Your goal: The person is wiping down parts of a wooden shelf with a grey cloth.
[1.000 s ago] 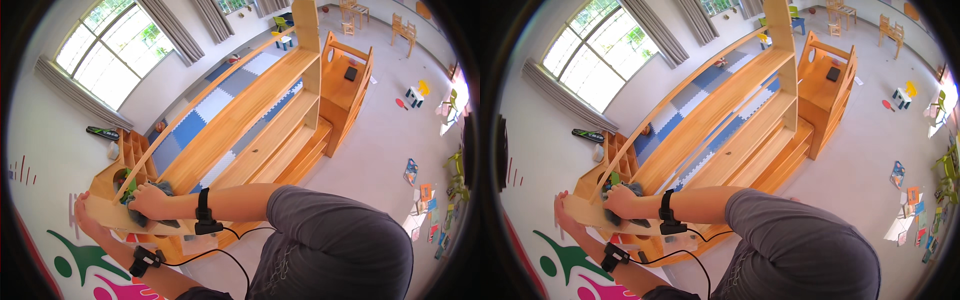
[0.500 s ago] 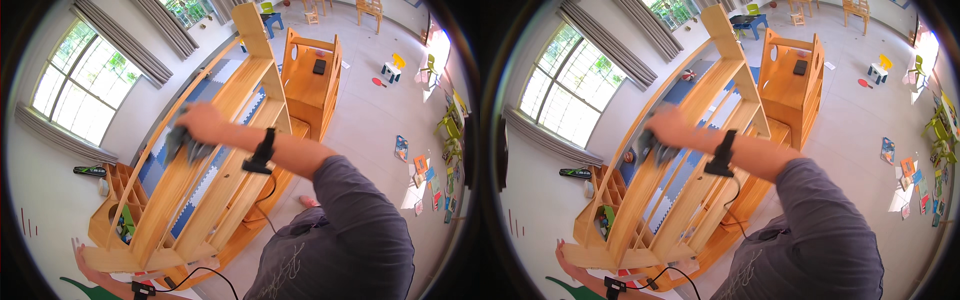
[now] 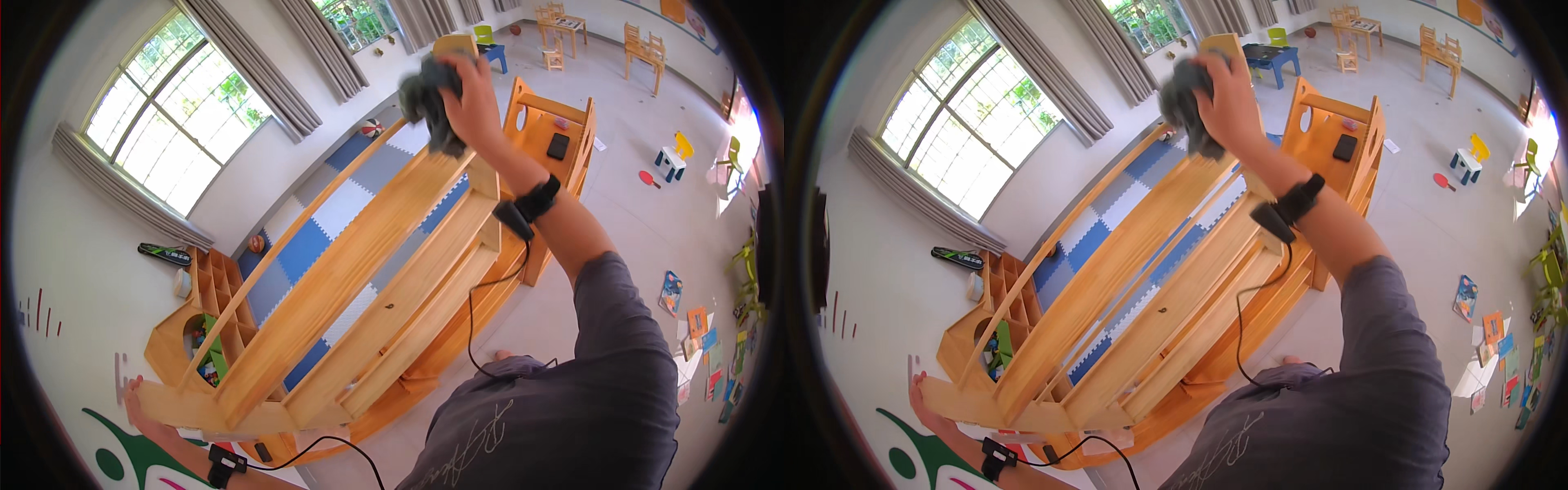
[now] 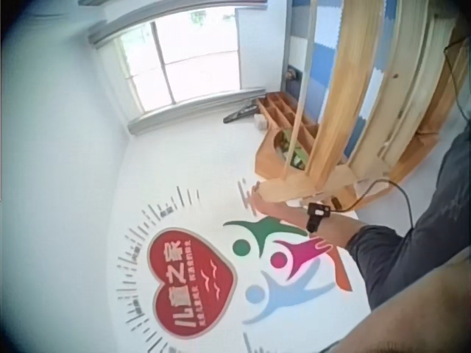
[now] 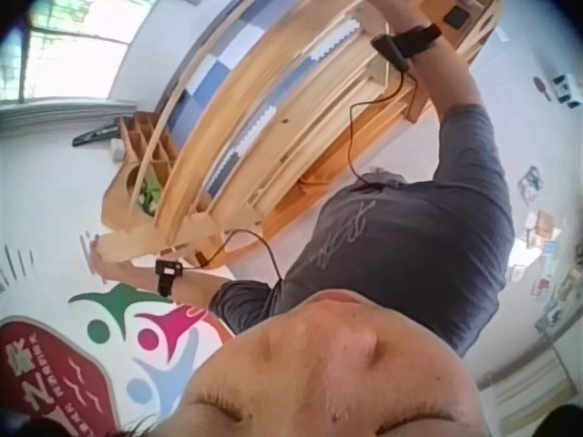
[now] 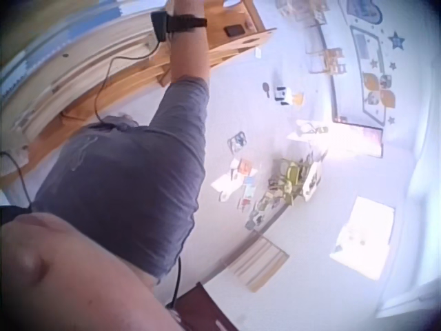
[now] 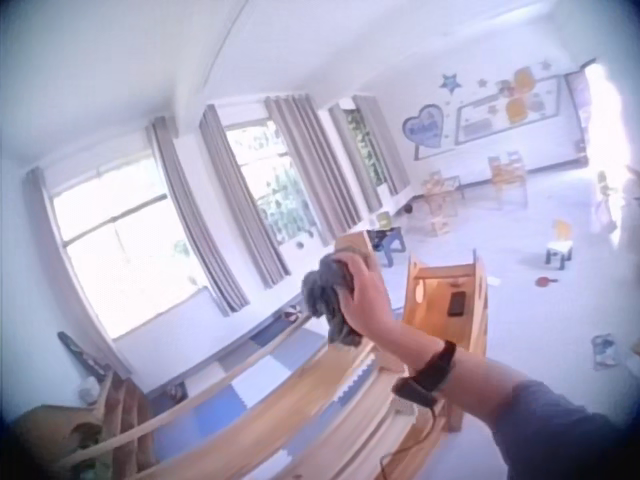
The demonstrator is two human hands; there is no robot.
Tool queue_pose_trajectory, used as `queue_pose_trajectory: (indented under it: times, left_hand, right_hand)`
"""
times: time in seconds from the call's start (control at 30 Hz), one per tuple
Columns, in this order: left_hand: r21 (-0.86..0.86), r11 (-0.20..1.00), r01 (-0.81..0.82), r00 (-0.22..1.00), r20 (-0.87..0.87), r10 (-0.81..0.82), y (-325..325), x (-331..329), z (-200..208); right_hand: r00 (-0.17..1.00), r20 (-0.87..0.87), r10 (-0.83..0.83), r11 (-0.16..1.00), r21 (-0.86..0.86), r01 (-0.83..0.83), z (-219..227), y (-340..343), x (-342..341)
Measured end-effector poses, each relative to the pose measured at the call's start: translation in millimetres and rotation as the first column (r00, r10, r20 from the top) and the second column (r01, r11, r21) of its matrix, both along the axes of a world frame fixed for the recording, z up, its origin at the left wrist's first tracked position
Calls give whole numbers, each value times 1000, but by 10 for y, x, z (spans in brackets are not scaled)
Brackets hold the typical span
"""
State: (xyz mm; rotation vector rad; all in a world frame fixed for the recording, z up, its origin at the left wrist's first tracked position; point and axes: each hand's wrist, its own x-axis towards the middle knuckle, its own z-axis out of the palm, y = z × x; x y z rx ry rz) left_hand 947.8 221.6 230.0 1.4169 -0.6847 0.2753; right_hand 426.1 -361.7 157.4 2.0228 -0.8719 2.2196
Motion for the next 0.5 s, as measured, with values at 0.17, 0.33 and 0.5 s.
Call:
queue_pose_trajectory:
  times: [0.17, 0.33, 0.5]
  left_hand:
    - [-22, 992, 123, 992, 23, -122, 33, -144, 4]
    - [-34, 997, 69, 997, 29, -68, 12, -229, -23]
    - [-32, 985, 172, 985, 28, -171, 93, -1, -76]
  right_hand:
    - [995, -67, 77, 979, -183, -88, 641, -413, 79]
    - [407, -811, 420, 906, 351, -235, 335, -745, 125]
    - [323, -795, 514, 858, 474, -200, 400, -708, 269]
